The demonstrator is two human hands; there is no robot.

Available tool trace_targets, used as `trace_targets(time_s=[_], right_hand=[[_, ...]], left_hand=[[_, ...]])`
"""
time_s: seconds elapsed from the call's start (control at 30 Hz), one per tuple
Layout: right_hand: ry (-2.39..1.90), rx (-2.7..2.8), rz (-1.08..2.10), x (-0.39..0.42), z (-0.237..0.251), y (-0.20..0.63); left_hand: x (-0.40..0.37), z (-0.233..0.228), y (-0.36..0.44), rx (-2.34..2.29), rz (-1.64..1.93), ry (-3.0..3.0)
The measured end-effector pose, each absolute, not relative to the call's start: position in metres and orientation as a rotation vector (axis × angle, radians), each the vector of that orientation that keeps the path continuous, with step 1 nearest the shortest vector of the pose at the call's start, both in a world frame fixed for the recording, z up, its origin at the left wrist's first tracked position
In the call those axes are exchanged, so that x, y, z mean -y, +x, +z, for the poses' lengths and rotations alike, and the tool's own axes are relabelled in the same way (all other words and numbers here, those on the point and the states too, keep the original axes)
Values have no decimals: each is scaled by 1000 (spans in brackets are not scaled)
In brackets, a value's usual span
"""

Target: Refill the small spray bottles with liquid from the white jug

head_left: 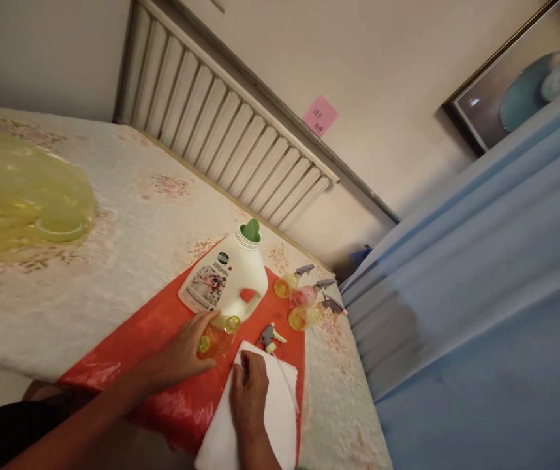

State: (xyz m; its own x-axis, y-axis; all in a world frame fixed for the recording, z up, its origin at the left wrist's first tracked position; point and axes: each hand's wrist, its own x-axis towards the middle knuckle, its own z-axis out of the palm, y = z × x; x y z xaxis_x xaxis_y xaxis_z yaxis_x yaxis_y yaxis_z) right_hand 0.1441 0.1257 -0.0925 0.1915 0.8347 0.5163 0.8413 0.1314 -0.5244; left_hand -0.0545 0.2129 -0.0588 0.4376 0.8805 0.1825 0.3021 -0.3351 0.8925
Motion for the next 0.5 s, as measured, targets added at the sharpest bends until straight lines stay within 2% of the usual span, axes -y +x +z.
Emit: trace_targets(time_s=[0.5], right_hand=[[-1676, 1604, -22, -124, -90, 142]], left_hand=[[-213, -55, -53, -1020, 942, 1845]])
